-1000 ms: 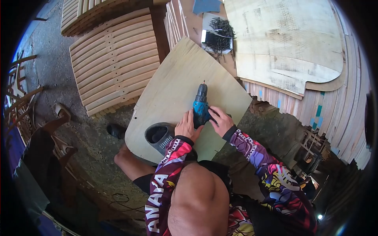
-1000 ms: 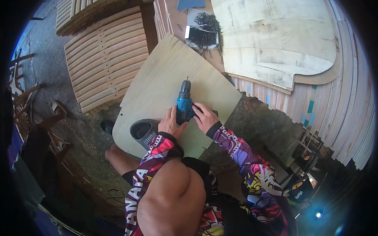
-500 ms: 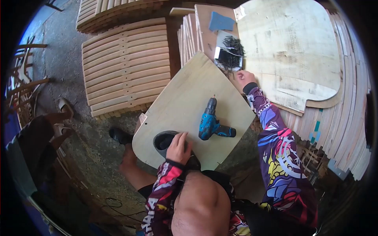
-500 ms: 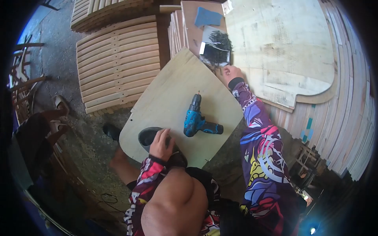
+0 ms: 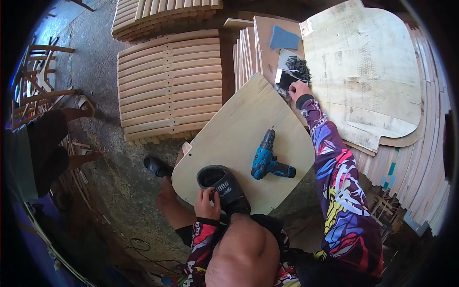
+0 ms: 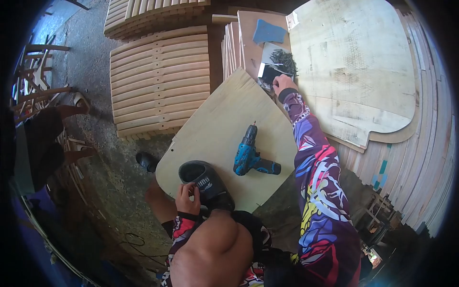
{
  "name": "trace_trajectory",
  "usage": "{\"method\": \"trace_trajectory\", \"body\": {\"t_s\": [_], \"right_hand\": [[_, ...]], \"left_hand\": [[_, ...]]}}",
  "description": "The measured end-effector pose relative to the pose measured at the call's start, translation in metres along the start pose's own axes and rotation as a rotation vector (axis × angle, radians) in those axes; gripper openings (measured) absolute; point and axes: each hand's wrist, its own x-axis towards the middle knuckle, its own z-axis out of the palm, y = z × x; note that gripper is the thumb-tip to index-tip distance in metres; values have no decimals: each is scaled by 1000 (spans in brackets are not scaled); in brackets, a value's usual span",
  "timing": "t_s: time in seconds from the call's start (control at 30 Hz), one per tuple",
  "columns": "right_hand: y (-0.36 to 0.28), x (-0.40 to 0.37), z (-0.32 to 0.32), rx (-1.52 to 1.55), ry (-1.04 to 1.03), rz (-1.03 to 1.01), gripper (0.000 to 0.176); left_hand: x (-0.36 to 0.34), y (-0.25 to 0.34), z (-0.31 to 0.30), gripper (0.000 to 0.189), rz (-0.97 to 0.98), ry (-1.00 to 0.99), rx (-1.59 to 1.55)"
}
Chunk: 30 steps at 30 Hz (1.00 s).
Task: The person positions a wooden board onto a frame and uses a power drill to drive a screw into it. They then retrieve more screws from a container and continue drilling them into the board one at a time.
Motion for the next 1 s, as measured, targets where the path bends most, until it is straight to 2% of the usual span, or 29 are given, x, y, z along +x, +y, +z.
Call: {"method": "trace_trajectory", "body": {"t_s": [0.03, 0.17, 0.33, 0.4, 0.43, 0.5, 0.53, 0.6, 0.67, 0.77, 0.9, 1.0], "right_hand": [[5, 2, -2, 149, -16, 82, 10], [29, 8, 0, 173, 142, 244, 13], [41, 6, 2, 382, 112, 389, 18], [39, 5, 3, 719, 240, 408, 18], [28, 2, -4, 717, 239, 411, 18], [5, -5, -16, 479, 631, 347, 14], [4, -10, -15, 477, 630, 347, 14], [3, -18, -5, 268, 445, 263, 15], [7, -23, 9, 259, 428, 300, 14], [5, -33, 16, 345, 434, 462, 13], [12, -48, 18, 339, 294, 530, 14], [19, -55, 15, 251, 321, 486, 16]], "left_hand": [[2, -1, 5, 14, 1, 18, 28], [8, 4, 9, 12, -21, 39, 83], [14, 3, 5, 10, -1, -4, 77], [17, 4, 4, 10, -2, -20, 78], [18, 6, 4, 10, -13, -28, 103], [20, 9, 6, 10, -25, -35, 121], [20, 10, 7, 11, -27, -28, 125], [22, 10, 7, 12, -30, -22, 129], [23, 10, 8, 13, -47, -33, 143], [24, 9, 7, 14, -41, -35, 162], [25, 10, 10, 14, -65, -14, 159], [24, 6, 13, 15, -55, 13, 183]]}}
